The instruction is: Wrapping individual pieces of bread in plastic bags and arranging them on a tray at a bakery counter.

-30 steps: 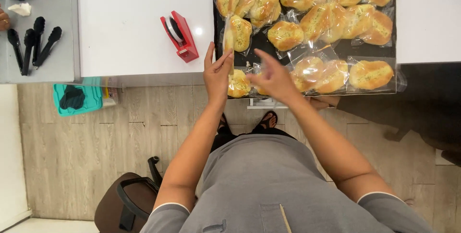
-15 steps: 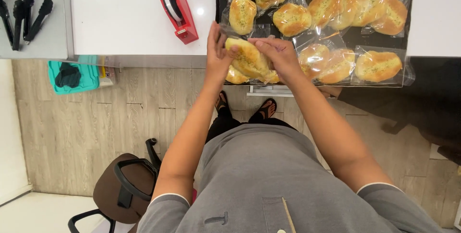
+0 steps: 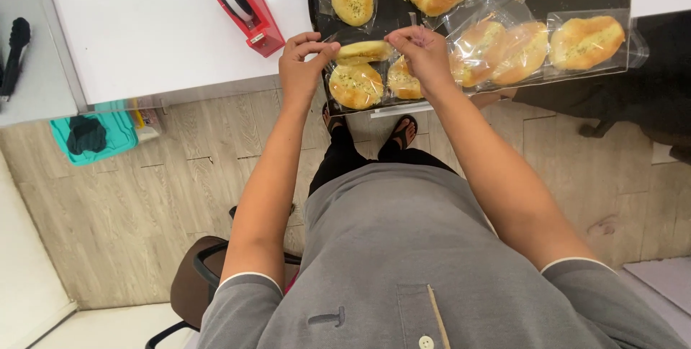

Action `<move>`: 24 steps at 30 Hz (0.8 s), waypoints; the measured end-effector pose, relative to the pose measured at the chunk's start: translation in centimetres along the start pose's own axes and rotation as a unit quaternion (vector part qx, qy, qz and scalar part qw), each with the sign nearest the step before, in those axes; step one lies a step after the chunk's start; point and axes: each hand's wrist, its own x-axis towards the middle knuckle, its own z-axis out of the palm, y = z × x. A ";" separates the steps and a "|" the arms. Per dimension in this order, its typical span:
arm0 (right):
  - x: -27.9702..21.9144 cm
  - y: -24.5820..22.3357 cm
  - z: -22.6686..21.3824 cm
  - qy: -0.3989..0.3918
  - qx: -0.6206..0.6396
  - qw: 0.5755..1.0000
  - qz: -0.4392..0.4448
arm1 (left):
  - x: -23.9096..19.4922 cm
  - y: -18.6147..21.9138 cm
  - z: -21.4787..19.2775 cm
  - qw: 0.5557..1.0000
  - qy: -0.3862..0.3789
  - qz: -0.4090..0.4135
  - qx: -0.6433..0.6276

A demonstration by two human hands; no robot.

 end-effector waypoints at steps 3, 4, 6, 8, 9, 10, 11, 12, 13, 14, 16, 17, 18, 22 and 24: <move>-1.4 0.1 1.7 0.045 0.015 0.998 0.028 | 0.6 -1.6 -1.6 0.999 -0.029 -0.011 0.027; -2.0 0.0 2.3 0.063 0.042 0.996 0.035 | 0.8 -2.4 -2.3 0.998 -0.053 0.002 0.020; -1.8 1.8 2.4 0.085 0.053 0.994 0.051 | 1.4 -3.5 -2.6 0.996 -0.081 -0.033 0.024; -2.0 2.9 3.2 0.105 0.065 0.990 0.064 | 1.5 -3.9 -3.2 0.992 -0.108 -0.064 0.030; -2.2 3.0 3.5 0.121 0.064 0.988 0.077 | 1.5 -3.5 -3.3 0.987 -0.120 -0.101 0.027; -2.4 3.1 3.7 0.137 0.064 0.984 0.090 | 1.5 -3.1 -3.3 0.981 -0.133 -0.138 0.025; -2.3 3.3 3.9 0.145 0.066 0.983 0.087 | 1.7 -2.9 -3.6 0.980 -0.141 -0.135 0.026; -2.3 3.5 4.1 0.162 0.060 0.981 0.088 | 1.9 -2.7 -3.8 0.974 -0.150 -0.163 0.037; -2.3 3.6 4.2 0.179 0.054 0.978 0.090 | 2.1 -2.5 -4.0 0.968 -0.157 -0.192 0.049; -2.3 3.5 4.7 0.187 0.057 0.977 0.086 | 2.6 -3.4 -4.0 0.967 -0.165 -0.188 0.051; -2.3 3.3 5.4 0.248 0.047 0.965 0.067 | 3.7 -5.2 -3.7 0.953 -0.195 -0.226 0.045; -2.0 3.9 5.4 0.256 0.049 0.963 0.063 | 3.5 -4.6 -3.7 0.953 -0.203 -0.222 0.046; -1.6 4.5 5.4 0.275 0.043 0.959 0.051 | 3.3 -4.1 -3.8 0.944 -0.214 -0.247 0.040; -1.0 5.4 5.1 0.330 -0.002 0.944 0.025 | 3.2 -3.3 -3.5 0.903 -0.276 -0.329 -0.007; -0.8 5.7 4.9 0.345 -0.018 0.938 0.018 | 3.5 -4.4 -3.1 0.896 -0.293 -0.332 -0.020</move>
